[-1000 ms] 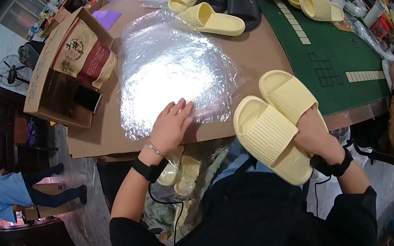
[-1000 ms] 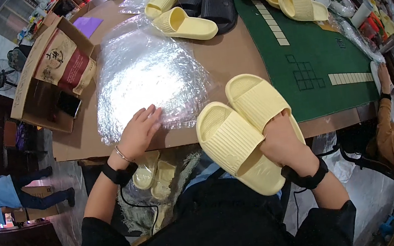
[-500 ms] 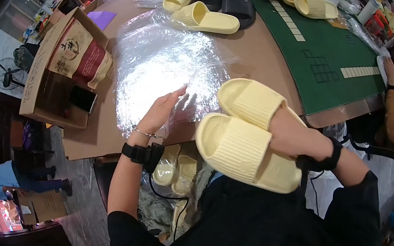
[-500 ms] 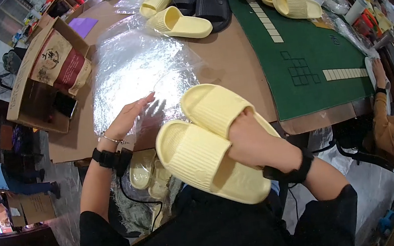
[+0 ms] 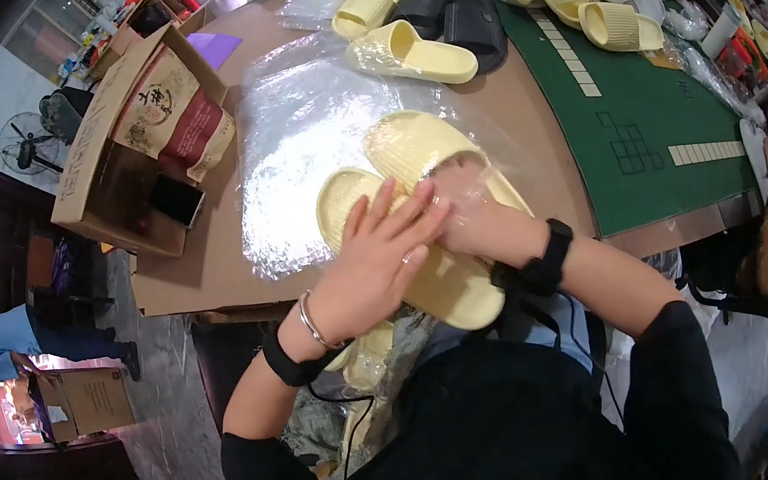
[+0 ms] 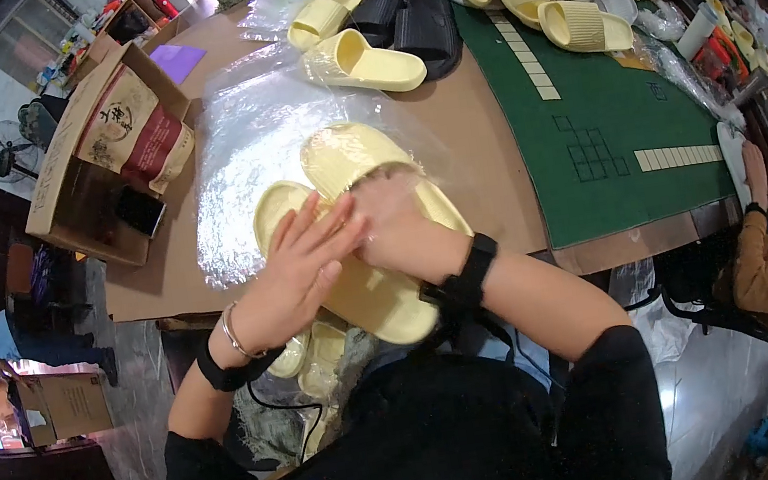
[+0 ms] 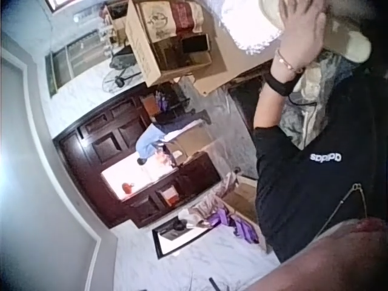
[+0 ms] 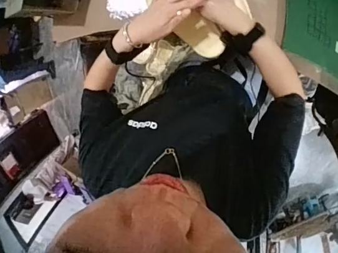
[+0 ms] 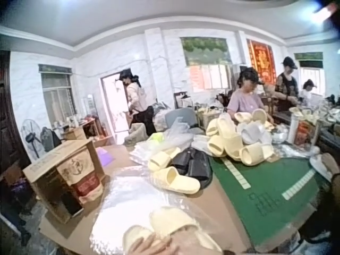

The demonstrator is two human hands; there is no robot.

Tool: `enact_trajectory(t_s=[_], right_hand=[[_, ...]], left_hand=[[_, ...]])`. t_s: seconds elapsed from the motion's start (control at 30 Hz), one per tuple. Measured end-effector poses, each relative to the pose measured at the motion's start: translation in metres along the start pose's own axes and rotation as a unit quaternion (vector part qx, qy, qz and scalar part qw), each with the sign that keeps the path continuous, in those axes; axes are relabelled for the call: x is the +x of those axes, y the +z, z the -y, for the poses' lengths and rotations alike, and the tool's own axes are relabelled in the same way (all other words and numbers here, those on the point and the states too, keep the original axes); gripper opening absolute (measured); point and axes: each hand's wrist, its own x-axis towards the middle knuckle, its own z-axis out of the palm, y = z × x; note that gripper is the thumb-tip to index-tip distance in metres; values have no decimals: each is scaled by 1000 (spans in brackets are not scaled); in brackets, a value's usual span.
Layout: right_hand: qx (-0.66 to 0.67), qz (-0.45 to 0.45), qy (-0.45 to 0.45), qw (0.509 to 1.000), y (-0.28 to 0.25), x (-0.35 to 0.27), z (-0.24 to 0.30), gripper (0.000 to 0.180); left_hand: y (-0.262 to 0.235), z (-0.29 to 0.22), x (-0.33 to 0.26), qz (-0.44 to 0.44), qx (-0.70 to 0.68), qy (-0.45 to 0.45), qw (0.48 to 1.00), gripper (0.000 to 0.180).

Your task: The recorder is packaging pairs of slippers into plastic bags in a manufacturing facility.

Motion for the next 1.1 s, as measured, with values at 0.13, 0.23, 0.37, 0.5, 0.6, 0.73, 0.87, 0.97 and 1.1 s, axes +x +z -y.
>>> enact_trajectory(t_s=[0.13, 0.23, 0.37, 0.5, 0.6, 0.73, 0.87, 0.97, 1.1], right_hand=[[123, -139, -73, 980, 16, 41, 3, 18], [49, -71, 115, 990, 28, 93, 15, 23], [101, -118, 112, 982, 52, 115, 1, 34], [48, -204, 26, 977, 83, 60, 19, 77], [165, -10, -28, 986, 41, -37, 32, 68], [450, 242, -105, 853, -28, -101, 7, 43], [412, -60, 216, 883, -75, -85, -12, 21], [184, -226, 113, 950, -1, -46, -43, 44], [227, -201, 168, 938, 69, -17, -46, 60]], left_hand=[[-10, -35, -6, 34, -33, 68, 997, 44], [-13, -52, -21, 51, -81, 74, 993, 45], [-10, -43, -25, 33, -42, 18, 998, 46], [2, -14, -41, 73, 35, -49, 996, 55], [21, 11, -61, -30, -186, -44, 981, 62], [62, 30, -85, -342, -361, -293, 817, 68], [66, 32, -67, -395, -498, -319, 703, 74], [70, 43, -53, -418, -522, -364, 648, 81], [68, 60, -41, -324, -563, -427, 629, 76]])
